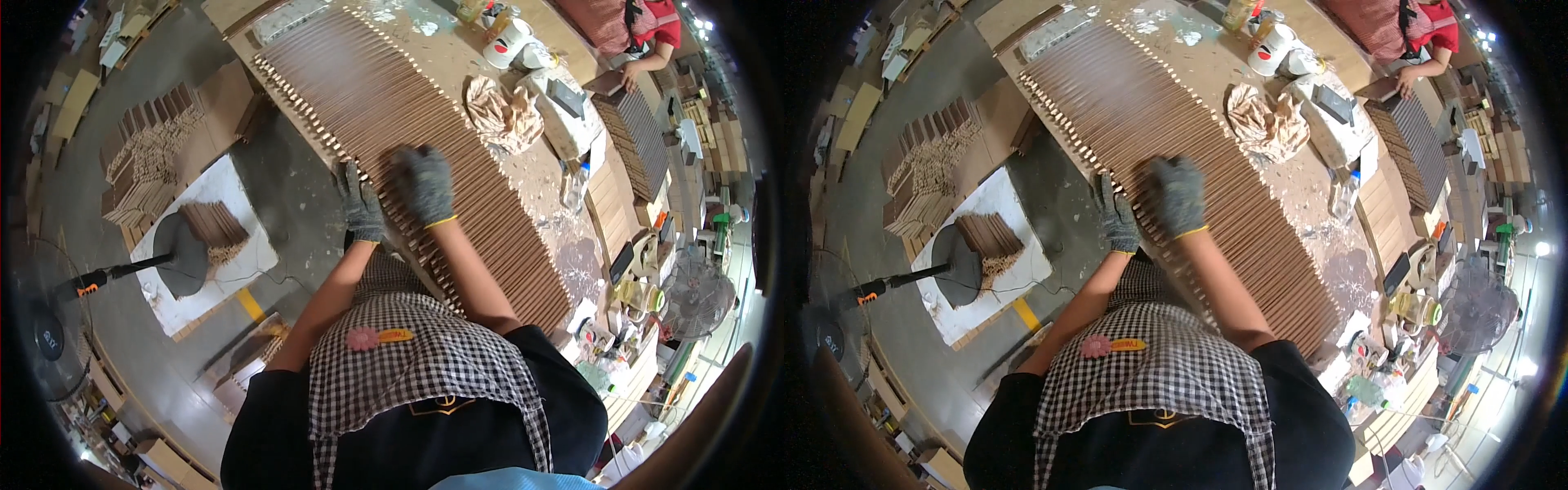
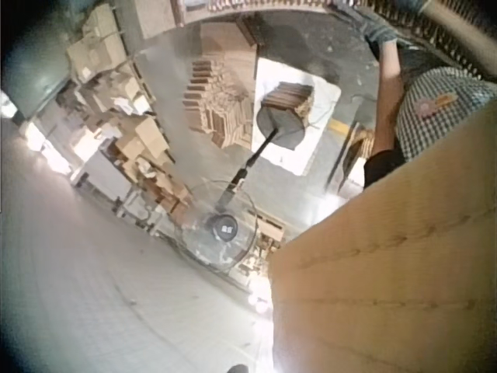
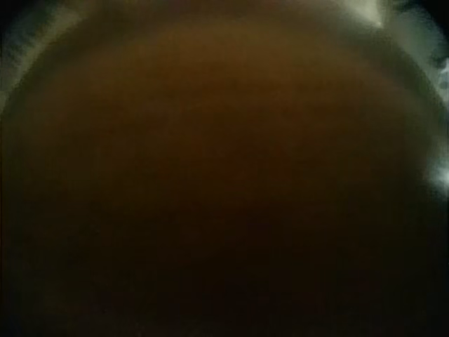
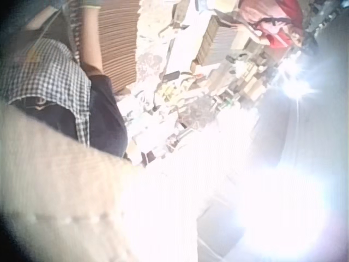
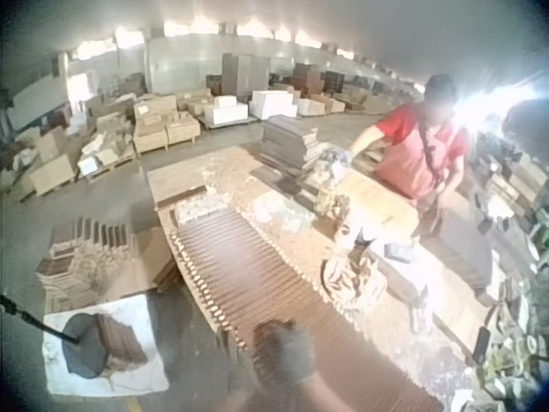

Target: The person organizes wooden slats on a workbench by hand, arranging them in a row and turning several individual slats over before lifting the entire assembled section.

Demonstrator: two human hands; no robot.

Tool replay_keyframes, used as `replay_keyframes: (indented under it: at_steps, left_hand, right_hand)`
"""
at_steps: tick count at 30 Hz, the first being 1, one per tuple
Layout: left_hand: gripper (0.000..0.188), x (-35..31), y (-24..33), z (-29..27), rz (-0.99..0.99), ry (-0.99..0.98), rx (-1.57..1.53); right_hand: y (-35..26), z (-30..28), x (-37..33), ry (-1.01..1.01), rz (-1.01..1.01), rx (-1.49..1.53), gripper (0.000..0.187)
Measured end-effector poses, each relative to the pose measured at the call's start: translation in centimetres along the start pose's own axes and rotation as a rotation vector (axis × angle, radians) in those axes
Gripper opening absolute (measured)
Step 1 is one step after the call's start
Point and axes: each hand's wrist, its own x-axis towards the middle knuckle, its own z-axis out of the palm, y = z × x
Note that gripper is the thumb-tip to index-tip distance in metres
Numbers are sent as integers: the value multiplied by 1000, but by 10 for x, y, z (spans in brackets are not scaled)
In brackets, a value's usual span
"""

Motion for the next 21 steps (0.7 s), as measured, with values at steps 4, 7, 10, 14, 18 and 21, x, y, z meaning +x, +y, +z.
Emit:
replay_keyframes:
  at_steps: [4,7,10,14,18,21]
  left_hand:
    - [68,-6,-1,-7,-40,-49,68]
    - [69,-9,0,-10,-32,-83,-14]
    - [68,-10,2,-13,-76,-143,16]
    - [67,-9,5,-14,-70,-114,-8]
    - [66,-8,3,-14,-70,-139,12]
    - [64,-10,1,-14,-95,-107,-31]
  right_hand:
    - [-42,-17,-2,-130,142,248,30]
    - [-11,-37,4,-34,362,174,31]
    - [-3,-40,0,-126,280,73,31]
    - [-33,-19,-6,-249,-284,130,30]
    - [-14,-23,2,-317,-185,175,36]
    - [-11,-32,11,-323,58,157,31]
